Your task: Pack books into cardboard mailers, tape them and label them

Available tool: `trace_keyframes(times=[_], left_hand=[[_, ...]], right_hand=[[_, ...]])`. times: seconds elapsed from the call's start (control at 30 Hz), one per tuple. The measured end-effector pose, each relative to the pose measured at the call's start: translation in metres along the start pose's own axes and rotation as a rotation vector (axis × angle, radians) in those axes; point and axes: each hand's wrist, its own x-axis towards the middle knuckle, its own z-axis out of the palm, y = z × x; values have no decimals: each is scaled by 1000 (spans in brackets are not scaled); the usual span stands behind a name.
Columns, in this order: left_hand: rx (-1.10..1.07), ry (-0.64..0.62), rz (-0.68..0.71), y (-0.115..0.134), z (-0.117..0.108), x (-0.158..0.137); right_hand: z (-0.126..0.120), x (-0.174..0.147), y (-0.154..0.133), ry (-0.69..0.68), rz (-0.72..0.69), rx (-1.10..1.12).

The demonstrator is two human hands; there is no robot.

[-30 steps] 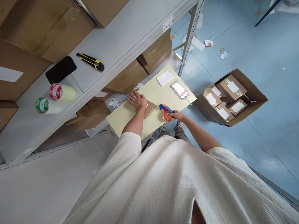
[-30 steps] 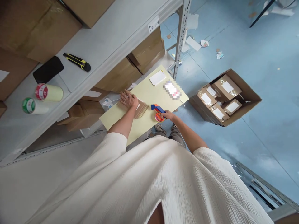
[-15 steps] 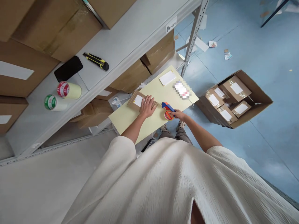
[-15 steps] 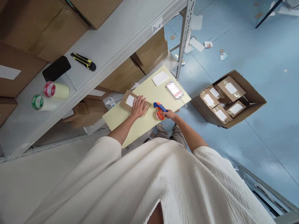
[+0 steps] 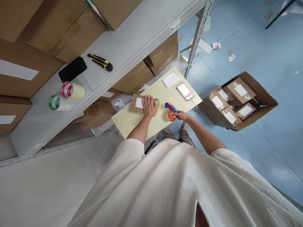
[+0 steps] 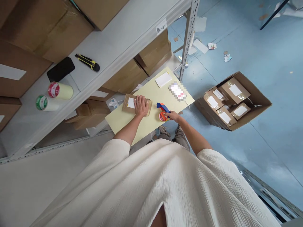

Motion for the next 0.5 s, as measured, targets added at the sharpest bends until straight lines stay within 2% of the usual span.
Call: trace_keyframes(times=[0.13, 0.2, 0.27, 0.33, 0.43, 0.47, 0.5], left_hand=[[-5, 133, -249, 3, 3, 29], [-10, 109, -298, 10, 5, 49], [-21, 30, -330, 18, 6, 66], [-88, 38, -363, 21, 6, 73], [-266, 274, -304, 8, 7, 59], [-287, 342, -230, -1, 7, 49], [-257, 344, -111, -11, 6, 39]], right_hand=[[-20, -13, 26, -15, 10, 2], [-20, -15, 30, -16, -26, 30], [-14, -11, 25, -2, -44, 15], [-7, -5, 19, 12, -41, 9], [-2, 2, 18, 12, -37, 50], [-2, 3, 20, 6, -37, 56], [-3, 3, 23, 3, -33, 54]])
